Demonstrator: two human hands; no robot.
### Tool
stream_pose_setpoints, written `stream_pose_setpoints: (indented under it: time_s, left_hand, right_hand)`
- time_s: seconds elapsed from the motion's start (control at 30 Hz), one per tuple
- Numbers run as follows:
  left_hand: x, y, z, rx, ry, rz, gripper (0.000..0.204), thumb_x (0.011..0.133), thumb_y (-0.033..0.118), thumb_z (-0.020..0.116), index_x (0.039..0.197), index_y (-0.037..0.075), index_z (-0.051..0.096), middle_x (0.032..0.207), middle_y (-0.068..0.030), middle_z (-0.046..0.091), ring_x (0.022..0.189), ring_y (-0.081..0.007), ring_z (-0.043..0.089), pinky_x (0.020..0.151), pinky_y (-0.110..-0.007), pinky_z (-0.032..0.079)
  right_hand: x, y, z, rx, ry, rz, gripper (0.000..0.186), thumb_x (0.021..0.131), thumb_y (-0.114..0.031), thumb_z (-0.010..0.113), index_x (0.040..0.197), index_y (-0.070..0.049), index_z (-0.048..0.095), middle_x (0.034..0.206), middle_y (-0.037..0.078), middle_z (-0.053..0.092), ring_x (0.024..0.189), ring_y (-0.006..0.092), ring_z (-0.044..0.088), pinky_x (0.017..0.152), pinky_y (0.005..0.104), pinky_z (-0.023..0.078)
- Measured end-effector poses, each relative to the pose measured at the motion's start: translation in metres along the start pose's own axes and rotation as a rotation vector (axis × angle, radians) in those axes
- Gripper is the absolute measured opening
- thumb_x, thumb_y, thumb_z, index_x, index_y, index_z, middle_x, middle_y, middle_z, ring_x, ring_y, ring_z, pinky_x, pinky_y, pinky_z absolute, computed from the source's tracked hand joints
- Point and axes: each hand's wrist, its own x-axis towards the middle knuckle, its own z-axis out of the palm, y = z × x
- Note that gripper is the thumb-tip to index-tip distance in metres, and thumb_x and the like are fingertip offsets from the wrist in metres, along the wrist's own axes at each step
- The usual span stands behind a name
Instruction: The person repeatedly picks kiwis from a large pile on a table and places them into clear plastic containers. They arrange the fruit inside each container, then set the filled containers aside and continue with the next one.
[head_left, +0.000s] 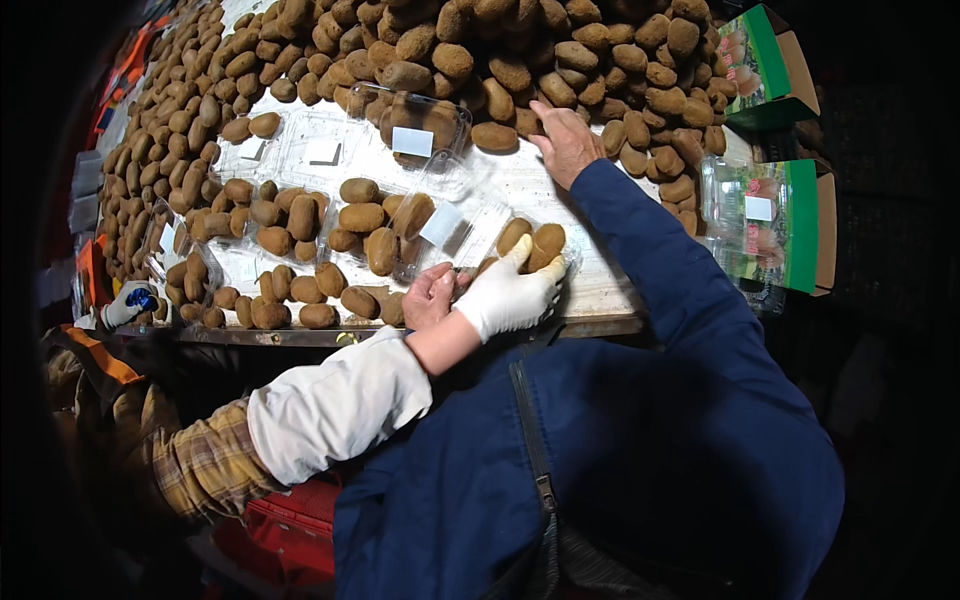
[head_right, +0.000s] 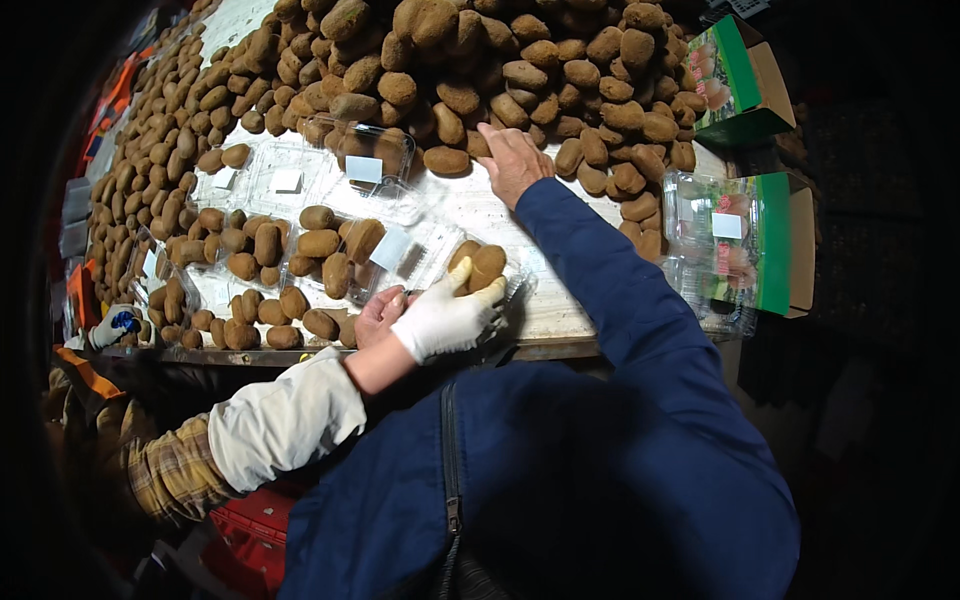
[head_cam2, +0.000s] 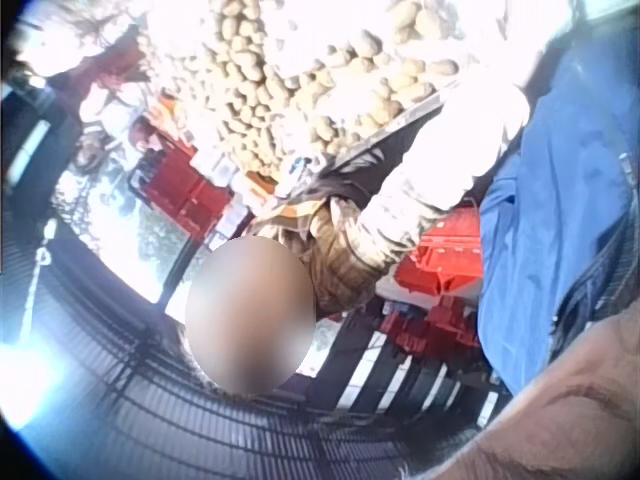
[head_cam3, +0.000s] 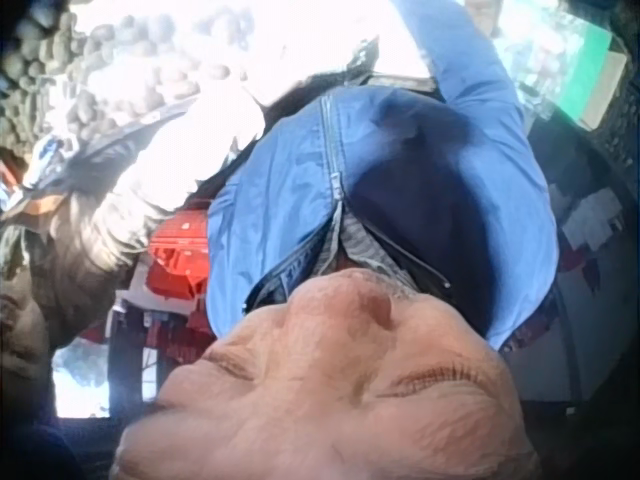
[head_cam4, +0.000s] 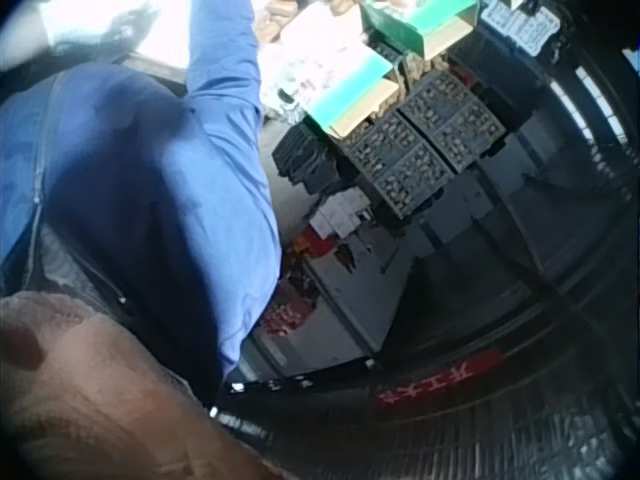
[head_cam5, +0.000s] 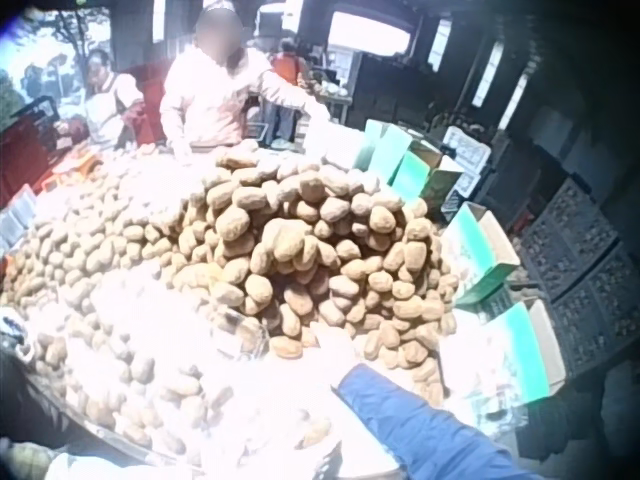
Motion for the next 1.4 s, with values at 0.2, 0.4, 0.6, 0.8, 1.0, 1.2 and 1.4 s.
stream_pose_setpoints:
  time_s: [0.2,0.4,0.6,0.8,1.0,1.2,1.4]
  left_hand:
    - [-0.088,-0.01,-0.013,0.439,0.251,0.798,0.049,0.101,0.029,0.051,0.137,-0.003,0.043,0.123,-0.0142,0.06,0.109,-0.0216,0.06,0.092,-0.035,0.05]
    - [-0.064,-0.006,-0.051,1.164,0.577,1.312,0.036,0.098,0.013,0.059,0.125,-0.008,0.048,0.102,-0.0211,0.067,0.088,-0.0222,0.066,0.07,-0.034,0.06]
    - [-0.061,-0.007,-0.052,1.178,0.563,1.304,0.034,0.098,0.012,0.06,0.123,-0.008,0.051,0.102,-0.0153,0.067,0.092,-0.0184,0.067,0.071,-0.03,0.059]
    - [-0.057,-0.007,-0.052,1.135,0.573,1.324,0.028,0.098,0.01,0.059,0.12,-0.006,0.05,0.099,-0.0138,0.069,0.086,-0.0151,0.067,0.066,-0.026,0.057]
    - [-0.052,0.001,-0.058,1.133,0.59,1.302,0.028,0.098,0.008,0.057,0.122,-0.005,0.051,0.103,-0.0138,0.067,0.089,-0.0153,0.066,0.067,-0.029,0.059]
    - [-0.055,0.003,-0.06,1.13,0.531,1.324,0.034,0.099,0.01,0.056,0.125,-0.009,0.045,0.107,-0.0213,0.065,0.092,-0.0241,0.068,0.07,-0.034,0.06]
    - [-0.065,-0.008,-0.045,1.089,0.559,1.286,0.031,0.099,0.014,0.058,0.121,-0.006,0.051,0.097,-0.0166,0.068,0.082,-0.0195,0.067,0.066,-0.031,0.059]
  right_hand:
    - [-0.013,0.012,-0.003,-0.018,-0.003,0.064,0.036,0.085,-0.012,0.07,0.119,-0.003,0.06,0.103,0.018,0.064,0.099,0.0371,0.06,0.086,0.0455,0.05]
    - [-0.006,-0.01,0.014,-0.068,-0.033,0.031,0.067,0.081,-0.018,0.077,0.141,-0.019,0.048,0.132,0.021,0.051,0.117,0.0406,0.052,0.096,0.046,0.047]
    - [0.006,-0.035,0.039,-0.245,0.01,-0.016,0.085,0.075,-0.03,0.083,0.148,-0.03,0.04,0.135,0.025,0.041,0.12,0.0449,0.047,0.097,0.0504,0.044]
    - [0.0,-0.029,0.054,-0.357,0.018,-0.091,0.065,0.085,-0.028,0.075,0.143,-0.032,0.047,0.129,0.02,0.043,0.117,0.0397,0.044,0.094,0.0499,0.044]
    - [0.011,-0.03,0.062,-0.473,-0.09,-0.102,0.055,0.086,-0.02,0.07,0.137,-0.029,0.052,0.137,0.02,0.036,0.121,0.0443,0.039,0.094,0.0529,0.045]
    - [0.022,-0.034,0.055,-0.391,-0.121,-0.086,0.037,0.086,-0.029,0.069,0.119,-0.019,0.056,0.118,0.024,0.044,0.107,0.0439,0.043,0.082,0.0542,0.043]
    - [0.008,-0.028,0.009,-0.193,-0.124,-0.174,0.049,0.084,-0.037,0.074,0.126,-0.018,0.057,0.118,0.023,0.046,0.11,0.0385,0.051,0.081,0.048,0.055]
